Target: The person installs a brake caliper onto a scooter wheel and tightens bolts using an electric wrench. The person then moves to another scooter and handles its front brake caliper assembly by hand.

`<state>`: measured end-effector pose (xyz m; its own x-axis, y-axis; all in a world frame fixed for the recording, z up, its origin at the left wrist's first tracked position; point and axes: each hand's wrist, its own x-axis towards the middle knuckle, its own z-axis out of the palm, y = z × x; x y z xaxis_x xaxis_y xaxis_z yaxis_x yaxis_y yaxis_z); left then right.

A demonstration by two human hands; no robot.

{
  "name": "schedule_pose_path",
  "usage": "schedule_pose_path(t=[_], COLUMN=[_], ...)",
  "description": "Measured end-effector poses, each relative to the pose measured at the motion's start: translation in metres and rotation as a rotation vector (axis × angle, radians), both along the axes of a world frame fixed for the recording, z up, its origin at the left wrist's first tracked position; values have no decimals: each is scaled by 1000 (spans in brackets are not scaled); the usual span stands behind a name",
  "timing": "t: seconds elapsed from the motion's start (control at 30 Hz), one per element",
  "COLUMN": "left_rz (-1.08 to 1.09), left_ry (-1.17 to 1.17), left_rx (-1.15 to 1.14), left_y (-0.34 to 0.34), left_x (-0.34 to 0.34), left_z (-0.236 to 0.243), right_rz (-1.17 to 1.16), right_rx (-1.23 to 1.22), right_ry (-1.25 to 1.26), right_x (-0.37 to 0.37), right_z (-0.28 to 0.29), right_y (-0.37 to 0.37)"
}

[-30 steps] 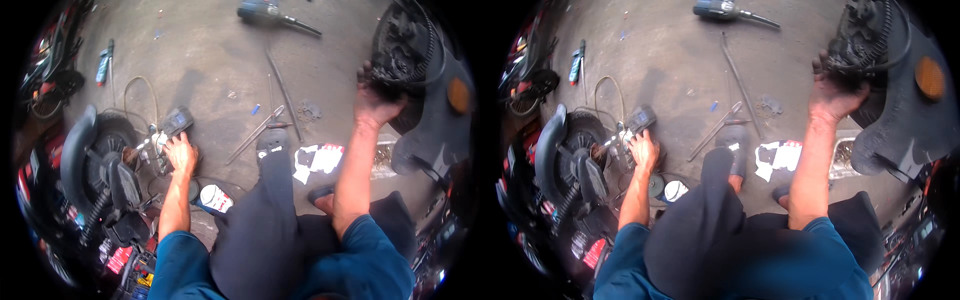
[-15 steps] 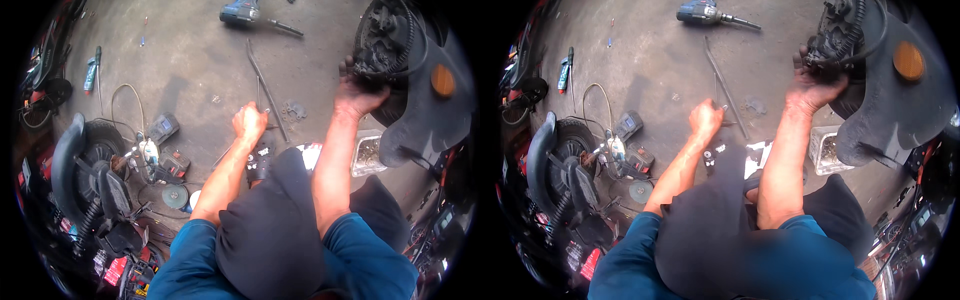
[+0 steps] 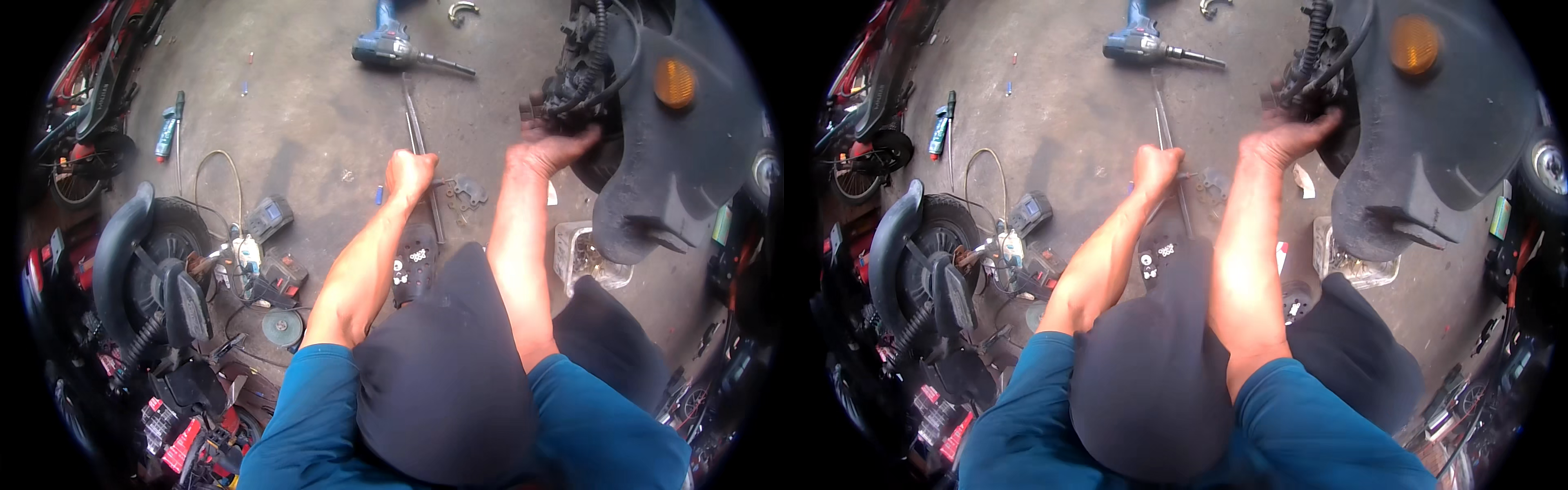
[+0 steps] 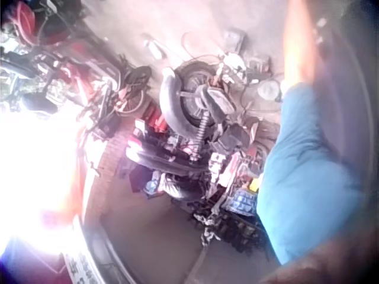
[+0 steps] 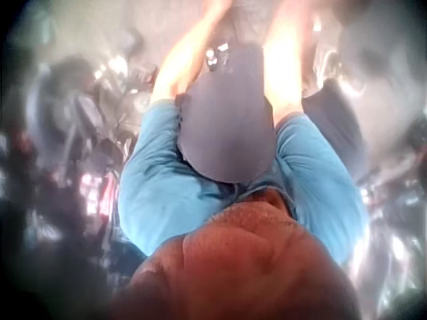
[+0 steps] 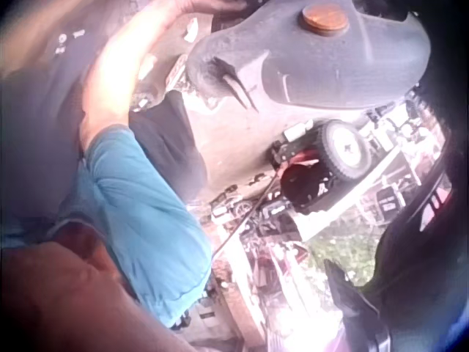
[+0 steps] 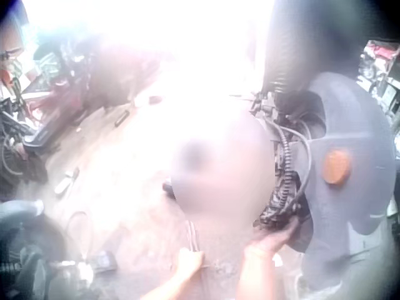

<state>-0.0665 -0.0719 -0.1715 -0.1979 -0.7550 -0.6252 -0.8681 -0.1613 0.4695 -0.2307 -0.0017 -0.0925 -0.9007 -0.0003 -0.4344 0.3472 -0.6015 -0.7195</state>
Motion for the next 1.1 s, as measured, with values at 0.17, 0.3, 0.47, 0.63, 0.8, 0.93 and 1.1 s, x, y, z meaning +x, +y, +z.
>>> schedule_pose_path(t=[0.17, 0.3, 0.47, 0.63, 0.8, 0.93, 1.1], left_rz=[-41, -400, -688, -721, -868, -843, -1235], left_ry=[61, 40, -458, -420, -327, 512, 425], left_rx=[332, 124, -191, -290, -401, -728, -917], left_y=[-58, -112, -153, -156, -142, -158, -178], left_x=[-23, 12, 47, 98, 81, -26, -158], left_z=[102, 102, 113, 47, 48, 48, 6], right_rz=[-65, -18, -65, -77, -46, -61, 14], right_rx=[5, -41, 34, 52, 51, 91, 52], right_ry=[-101, -50, -38, -1, 36, 10, -18], right_x=[-1, -4, 3, 1, 4, 7, 11], right_z=[12, -2, 5, -5, 7, 15, 18], right_y=[-1, 2, -4, 4, 13, 10, 4])
